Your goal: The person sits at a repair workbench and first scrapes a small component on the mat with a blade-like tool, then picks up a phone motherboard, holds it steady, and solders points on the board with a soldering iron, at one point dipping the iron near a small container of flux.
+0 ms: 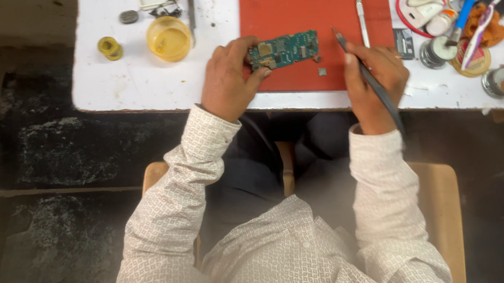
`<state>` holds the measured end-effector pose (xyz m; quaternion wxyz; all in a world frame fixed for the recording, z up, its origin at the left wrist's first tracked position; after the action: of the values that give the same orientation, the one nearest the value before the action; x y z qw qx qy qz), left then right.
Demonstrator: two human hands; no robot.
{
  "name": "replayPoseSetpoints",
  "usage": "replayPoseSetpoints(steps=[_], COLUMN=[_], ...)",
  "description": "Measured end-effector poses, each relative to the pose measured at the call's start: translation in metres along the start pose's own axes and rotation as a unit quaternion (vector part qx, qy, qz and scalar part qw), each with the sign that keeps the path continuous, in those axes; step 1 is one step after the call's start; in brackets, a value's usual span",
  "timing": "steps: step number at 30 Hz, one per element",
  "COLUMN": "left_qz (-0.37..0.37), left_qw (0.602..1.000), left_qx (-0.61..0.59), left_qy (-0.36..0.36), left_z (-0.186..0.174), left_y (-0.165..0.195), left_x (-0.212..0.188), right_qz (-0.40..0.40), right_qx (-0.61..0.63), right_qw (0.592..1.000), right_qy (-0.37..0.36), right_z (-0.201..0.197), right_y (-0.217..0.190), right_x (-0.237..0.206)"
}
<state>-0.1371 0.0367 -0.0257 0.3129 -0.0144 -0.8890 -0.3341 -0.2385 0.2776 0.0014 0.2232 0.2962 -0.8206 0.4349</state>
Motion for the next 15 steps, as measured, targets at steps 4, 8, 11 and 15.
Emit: replayPoseSetpoints(steps=[4,8,11,15], left_qz=[0.034,0.021,0.007,-0.012], left_qw=[0.999,0.997,0.999,0.999], left_qx=[-0.009,-0.07,0.027,0.03], left_qy=[0.036,0.041,0.027,0.017], left_z=[0.005,0.007,-0.006,-0.008], left_y=[-0.003,-0.003,0.001,0.005], left_x=[0.002,0.012,0.013,0.012], right_qz=[0.082,-0.123,0.216,0.329], right_qx=[0.104,-0.178,0.529,0.641], right_qw=[0.991,0.97,0.821,0.688], right_qy=[0.032,0.107,-0.018,-0.085], right_z=[-0.033,-0.044,-0.012,0.028], right_y=[0.009,0.012,0.097,0.133], right_x=[-0.014,-0.053,-0.054,-0.058])
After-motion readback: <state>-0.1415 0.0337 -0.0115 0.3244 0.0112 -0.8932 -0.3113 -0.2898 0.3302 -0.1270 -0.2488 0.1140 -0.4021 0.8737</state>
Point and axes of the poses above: each hand's wrist, its own x-axis towards the middle knuckle, its own z-axis out of the palm, y = z × x, the point moved 6 cm from there along x, towards the middle knuckle, and after that the axes turned 11 degrees about z, right-handed, at the moved point
